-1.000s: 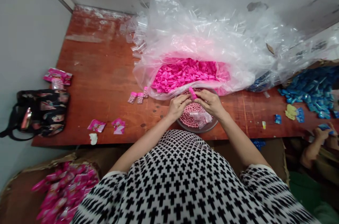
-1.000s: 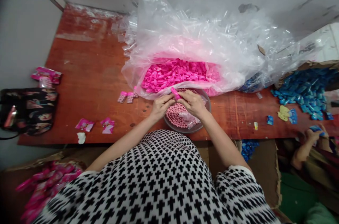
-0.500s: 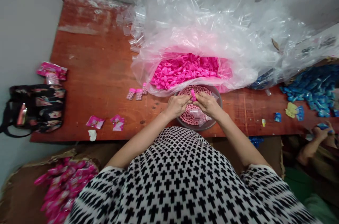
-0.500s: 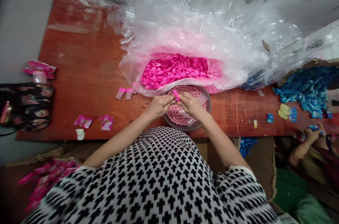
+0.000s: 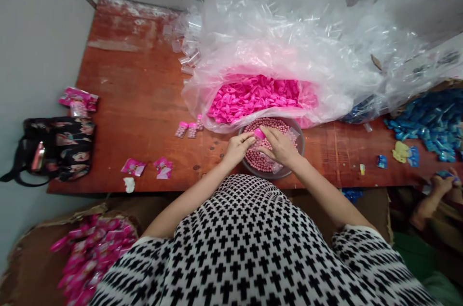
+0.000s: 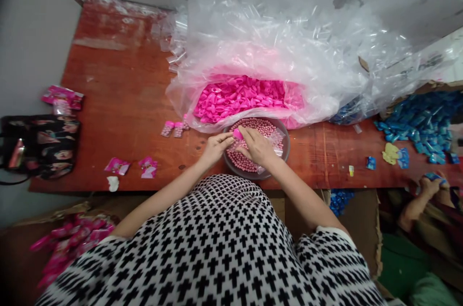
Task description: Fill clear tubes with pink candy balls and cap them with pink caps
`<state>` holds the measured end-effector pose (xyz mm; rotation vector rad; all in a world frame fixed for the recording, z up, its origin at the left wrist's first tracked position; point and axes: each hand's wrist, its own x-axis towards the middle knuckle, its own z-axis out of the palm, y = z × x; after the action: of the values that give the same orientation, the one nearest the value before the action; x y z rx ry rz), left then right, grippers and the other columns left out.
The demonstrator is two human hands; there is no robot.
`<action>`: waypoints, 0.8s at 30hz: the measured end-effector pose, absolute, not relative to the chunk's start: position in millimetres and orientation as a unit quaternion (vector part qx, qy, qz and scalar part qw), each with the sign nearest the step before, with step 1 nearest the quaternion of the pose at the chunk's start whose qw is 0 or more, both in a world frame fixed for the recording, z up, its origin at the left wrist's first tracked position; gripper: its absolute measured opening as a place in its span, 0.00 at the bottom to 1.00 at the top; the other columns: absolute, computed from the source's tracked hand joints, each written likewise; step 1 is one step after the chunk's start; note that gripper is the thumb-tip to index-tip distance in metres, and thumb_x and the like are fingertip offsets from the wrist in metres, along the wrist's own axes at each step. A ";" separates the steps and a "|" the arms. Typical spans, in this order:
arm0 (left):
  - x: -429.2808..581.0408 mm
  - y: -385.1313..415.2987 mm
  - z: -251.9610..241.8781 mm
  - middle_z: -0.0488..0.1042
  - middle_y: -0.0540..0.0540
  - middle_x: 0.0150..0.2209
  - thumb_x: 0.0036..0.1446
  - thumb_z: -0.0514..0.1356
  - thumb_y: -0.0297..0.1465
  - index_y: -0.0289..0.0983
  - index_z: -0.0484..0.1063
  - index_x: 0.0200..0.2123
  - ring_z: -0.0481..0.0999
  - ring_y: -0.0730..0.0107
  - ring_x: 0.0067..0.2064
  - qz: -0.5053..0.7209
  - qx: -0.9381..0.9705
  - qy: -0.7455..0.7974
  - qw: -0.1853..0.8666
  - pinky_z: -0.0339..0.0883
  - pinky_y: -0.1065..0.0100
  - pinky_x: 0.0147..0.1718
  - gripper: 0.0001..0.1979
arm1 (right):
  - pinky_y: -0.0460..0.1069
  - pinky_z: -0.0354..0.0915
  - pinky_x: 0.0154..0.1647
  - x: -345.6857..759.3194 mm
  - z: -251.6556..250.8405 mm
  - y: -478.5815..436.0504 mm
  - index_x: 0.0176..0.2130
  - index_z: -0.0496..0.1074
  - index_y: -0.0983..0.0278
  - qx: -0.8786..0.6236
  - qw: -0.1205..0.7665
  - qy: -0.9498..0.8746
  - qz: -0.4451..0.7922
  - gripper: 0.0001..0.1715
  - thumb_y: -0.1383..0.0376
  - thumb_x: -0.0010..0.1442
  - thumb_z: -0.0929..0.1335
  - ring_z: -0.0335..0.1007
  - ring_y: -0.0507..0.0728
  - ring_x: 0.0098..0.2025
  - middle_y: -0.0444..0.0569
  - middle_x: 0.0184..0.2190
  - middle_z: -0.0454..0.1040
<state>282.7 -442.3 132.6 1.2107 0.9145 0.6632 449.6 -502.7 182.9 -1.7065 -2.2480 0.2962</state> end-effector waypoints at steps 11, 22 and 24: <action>298.1 -450.9 131.9 0.78 0.45 0.33 0.51 0.61 0.36 0.32 0.76 0.39 0.75 0.69 0.34 0.343 0.451 0.417 0.710 0.70 0.68 0.37 0.15 | 0.62 0.63 0.51 422.6 152.2 -496.1 0.59 0.56 0.72 -0.676 0.211 -0.701 0.084 0.37 0.55 0.56 0.65 0.62 0.67 0.51 0.65 0.47 0.67; 240.3 -428.8 113.6 0.78 0.44 0.41 0.52 0.61 0.39 0.33 0.74 0.45 0.76 0.67 0.39 0.369 0.489 0.485 0.623 0.70 0.66 0.41 0.20 | 0.59 0.55 0.61 403.5 140.8 -484.6 0.65 0.43 0.74 -0.632 0.197 -0.732 0.160 0.52 0.50 0.56 0.67 0.48 0.65 0.65 0.67 0.62 0.54; 207.5 -416.7 102.9 0.77 0.46 0.43 0.56 0.58 0.40 0.36 0.71 0.49 0.76 0.66 0.42 0.391 0.520 0.530 0.544 0.70 0.65 0.42 0.20 | 0.57 0.58 0.60 418.6 140.7 -484.8 0.65 0.44 0.71 -0.653 0.211 -0.703 0.185 0.48 0.51 0.58 0.66 0.52 0.62 0.64 0.64 0.62 0.55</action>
<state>207.5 -416.7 102.9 1.2343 1.2582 0.9282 418.6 -484.8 140.7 -1.8145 -1.9547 0.5132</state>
